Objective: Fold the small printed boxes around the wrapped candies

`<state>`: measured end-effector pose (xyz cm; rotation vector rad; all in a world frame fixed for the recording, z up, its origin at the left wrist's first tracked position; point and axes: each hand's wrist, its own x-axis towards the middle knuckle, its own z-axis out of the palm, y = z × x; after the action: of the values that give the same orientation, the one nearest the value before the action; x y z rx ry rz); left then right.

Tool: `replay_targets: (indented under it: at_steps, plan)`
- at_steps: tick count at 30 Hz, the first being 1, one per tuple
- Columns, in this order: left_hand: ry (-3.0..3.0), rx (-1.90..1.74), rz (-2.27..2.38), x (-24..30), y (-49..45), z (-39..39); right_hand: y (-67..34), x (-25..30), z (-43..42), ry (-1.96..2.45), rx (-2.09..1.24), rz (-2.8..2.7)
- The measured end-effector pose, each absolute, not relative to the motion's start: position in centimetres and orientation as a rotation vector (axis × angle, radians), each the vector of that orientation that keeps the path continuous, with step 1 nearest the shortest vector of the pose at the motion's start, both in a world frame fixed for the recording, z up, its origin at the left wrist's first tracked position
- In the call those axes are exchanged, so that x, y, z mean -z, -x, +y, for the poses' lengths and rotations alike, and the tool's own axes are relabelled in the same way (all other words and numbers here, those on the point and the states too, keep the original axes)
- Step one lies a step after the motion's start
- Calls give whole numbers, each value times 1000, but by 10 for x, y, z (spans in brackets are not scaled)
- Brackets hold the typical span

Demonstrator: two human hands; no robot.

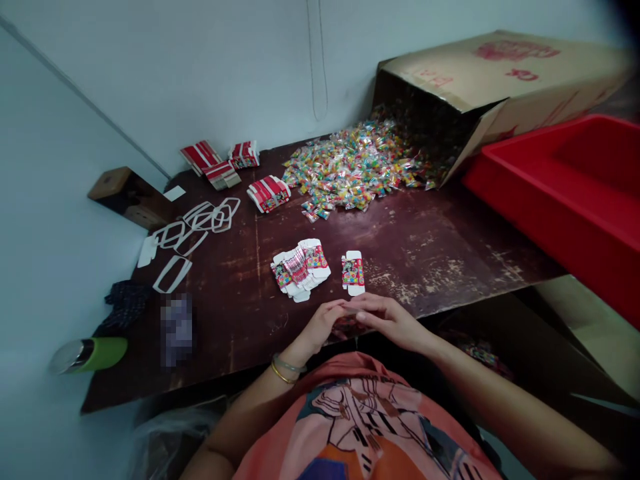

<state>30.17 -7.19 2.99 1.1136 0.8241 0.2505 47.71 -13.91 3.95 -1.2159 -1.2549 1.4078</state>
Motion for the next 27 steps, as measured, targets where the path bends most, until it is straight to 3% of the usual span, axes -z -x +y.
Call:
replay_targets:
  at_steps: [8,18,24,27]
  plan:
    - [-987,-247,590,-27,-293,-77,-485,-44,-136,1304,-1190,-1401]
    - [-829,-174,617,-20,-294,-94,-474,-24,-168,1356,-877,-1594]
    - [-1060,-277,696,-21,-304,-82,-579,-47,-211,1797,-879,-1534]
    - [-1063,-351,836,-17,-293,-62,-614,-45,-218,2028,-680,-1721]
